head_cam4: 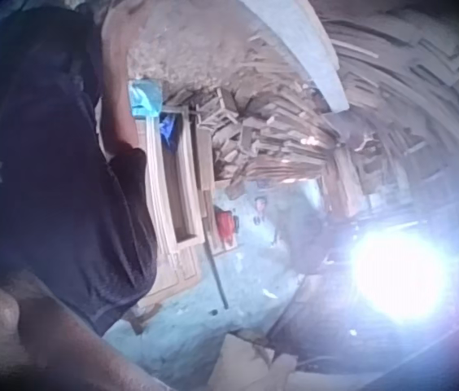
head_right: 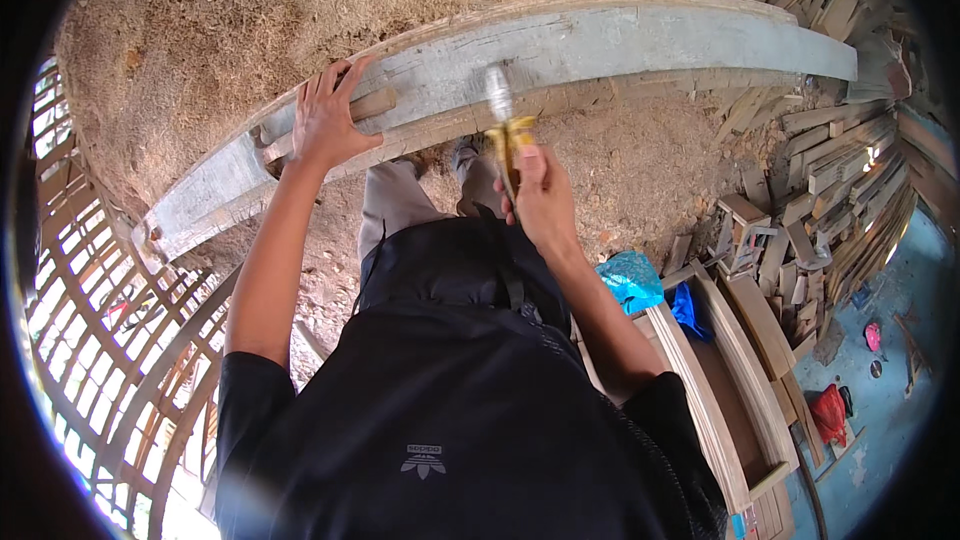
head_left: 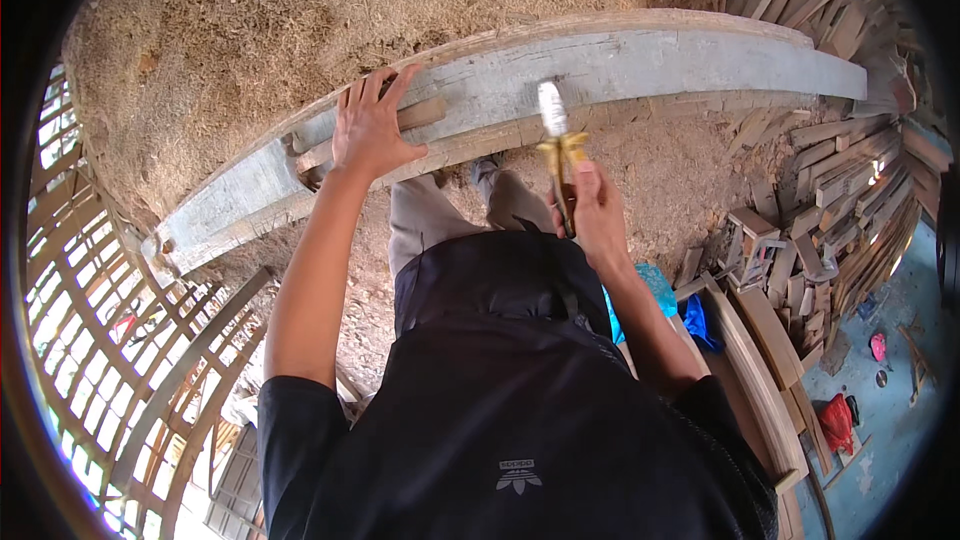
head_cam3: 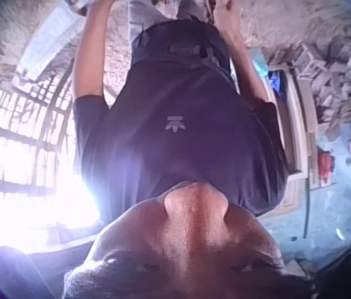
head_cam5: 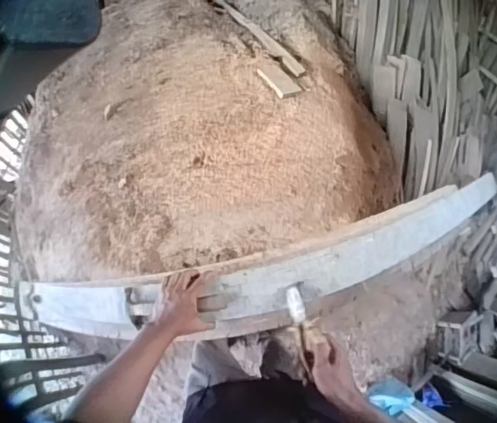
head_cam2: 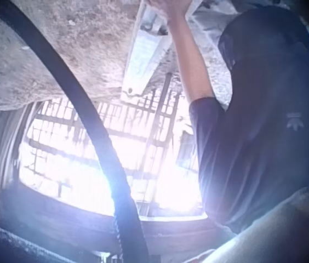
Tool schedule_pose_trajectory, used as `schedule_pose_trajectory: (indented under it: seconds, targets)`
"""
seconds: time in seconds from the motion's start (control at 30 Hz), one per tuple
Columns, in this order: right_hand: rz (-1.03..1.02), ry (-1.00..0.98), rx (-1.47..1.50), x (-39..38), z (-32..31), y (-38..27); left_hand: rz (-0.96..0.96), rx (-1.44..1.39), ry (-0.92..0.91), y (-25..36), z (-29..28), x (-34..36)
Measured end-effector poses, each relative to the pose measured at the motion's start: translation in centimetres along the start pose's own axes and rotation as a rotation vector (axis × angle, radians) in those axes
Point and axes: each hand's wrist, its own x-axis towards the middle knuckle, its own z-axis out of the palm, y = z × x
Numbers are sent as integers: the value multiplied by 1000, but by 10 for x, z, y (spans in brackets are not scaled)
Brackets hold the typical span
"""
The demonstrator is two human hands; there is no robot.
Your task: Preparing and marking a curved wooden beam using carpentry tools in a workshop.
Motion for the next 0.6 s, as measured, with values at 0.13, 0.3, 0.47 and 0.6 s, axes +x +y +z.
schedule_pose_trajectory:
  seconds: [0.13, 0.3, 0.47, 0.6]
  targets:
    - [13, -46, 2, -1, 0, -1, 13, -29, -42, 1, -2, 2]
    - [3, 45, 88, -1, 7, 2, 18, -4, 0, -1, 0, 1]
    - [10, -184, -75, -11, 8, -6, 17, -21, -21, -2, 0, 1]
    - [-414, 103, -481, -9, -15, -6, -12, -47, -48, 1, -2, 1]
